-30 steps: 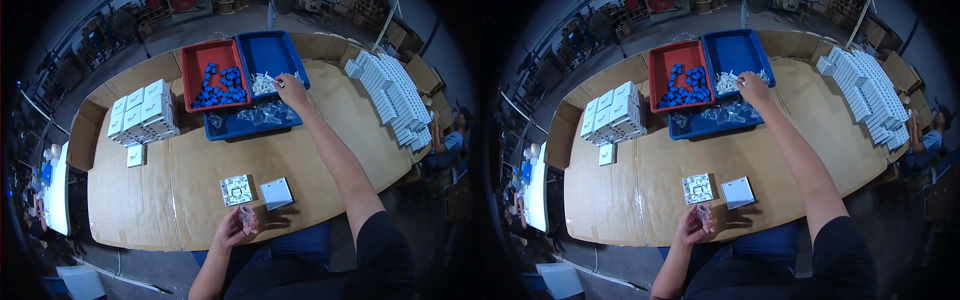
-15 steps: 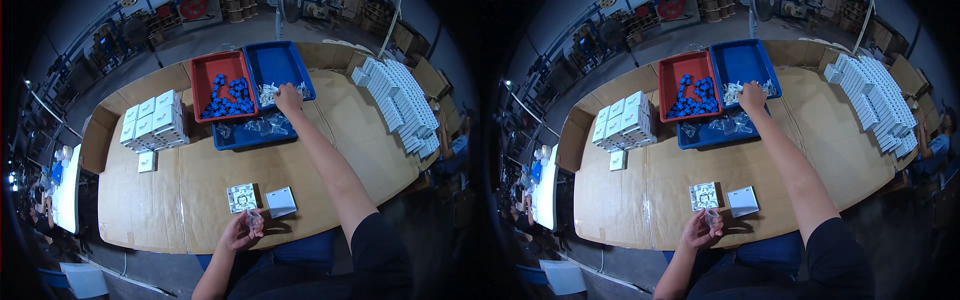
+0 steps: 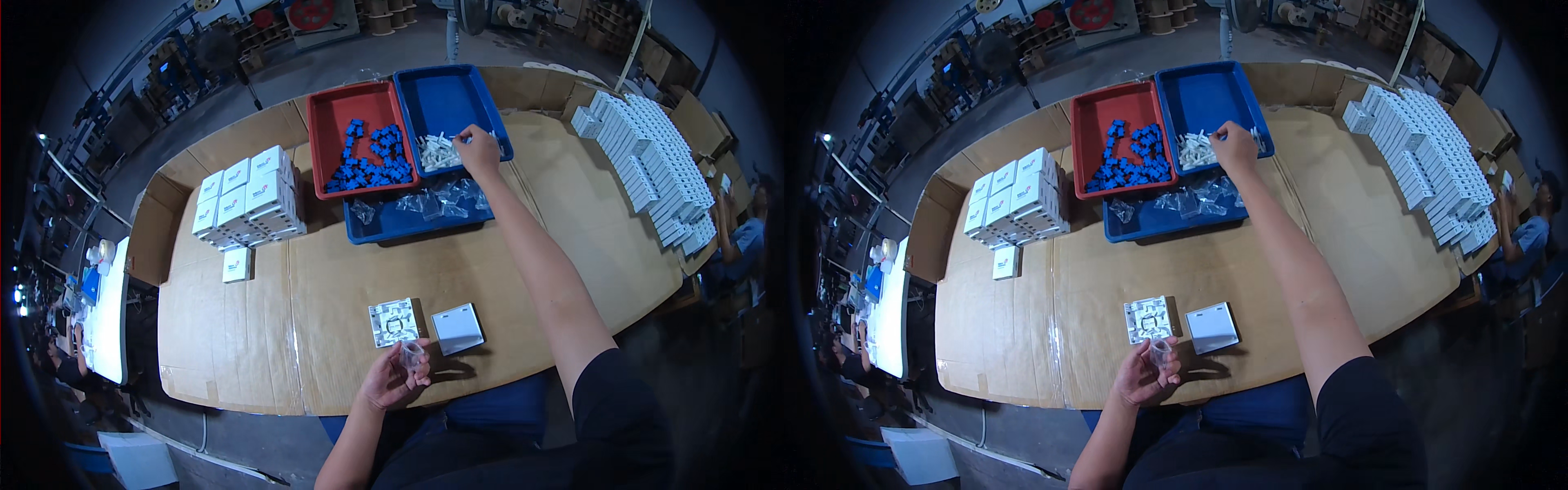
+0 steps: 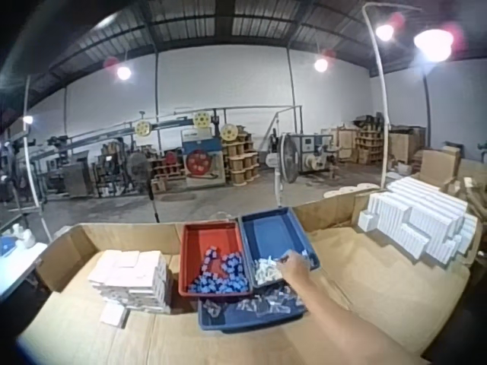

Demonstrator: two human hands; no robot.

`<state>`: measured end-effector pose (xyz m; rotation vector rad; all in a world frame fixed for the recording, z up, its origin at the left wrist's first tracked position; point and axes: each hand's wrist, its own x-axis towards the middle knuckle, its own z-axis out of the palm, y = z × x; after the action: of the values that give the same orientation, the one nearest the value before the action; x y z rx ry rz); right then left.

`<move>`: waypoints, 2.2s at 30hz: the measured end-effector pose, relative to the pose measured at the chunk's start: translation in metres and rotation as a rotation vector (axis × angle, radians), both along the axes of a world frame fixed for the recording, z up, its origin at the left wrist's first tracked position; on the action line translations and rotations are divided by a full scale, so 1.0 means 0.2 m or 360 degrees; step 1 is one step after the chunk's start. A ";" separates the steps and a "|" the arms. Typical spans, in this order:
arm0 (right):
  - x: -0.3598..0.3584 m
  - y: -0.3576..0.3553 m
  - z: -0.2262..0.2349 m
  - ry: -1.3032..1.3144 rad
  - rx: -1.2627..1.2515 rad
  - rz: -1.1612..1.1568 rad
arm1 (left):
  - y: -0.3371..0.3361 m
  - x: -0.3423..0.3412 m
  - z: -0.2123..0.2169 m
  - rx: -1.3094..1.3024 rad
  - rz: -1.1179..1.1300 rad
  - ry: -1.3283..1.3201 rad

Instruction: The person assembles electrical components by hand, then packs blue plastic connectors and white cable pieces into small white boxes.

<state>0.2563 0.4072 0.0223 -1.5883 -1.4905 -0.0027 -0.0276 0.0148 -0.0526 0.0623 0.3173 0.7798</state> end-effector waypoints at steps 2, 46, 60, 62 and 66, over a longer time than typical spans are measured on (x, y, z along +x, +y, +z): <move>0.03 -0.06 -0.01 0.0005 0.0182 0.0035 | -0.01 -0.01 -0.01 -0.0011 -0.0005 -0.0013; -0.39 -1.69 -0.02 0.0155 -0.1133 0.1870 | -0.02 0.06 0.04 0.0037 0.0068 0.0177; -0.32 -1.56 -0.02 0.0456 -0.1591 0.1871 | -0.02 0.05 -0.07 0.0101 -0.0023 0.0048; -0.24 -1.41 -0.01 0.0472 -0.1165 0.1969 | 0.00 0.05 0.00 0.0140 0.0009 0.0329; -0.14 -1.06 0.07 0.0449 -0.1054 0.1220 | 0.00 0.03 0.04 0.0142 -0.0016 0.0353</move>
<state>0.2279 0.1954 0.0360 -1.2972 -1.8753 1.2000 -0.0211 0.0143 -0.0456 0.2351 0.4917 0.7781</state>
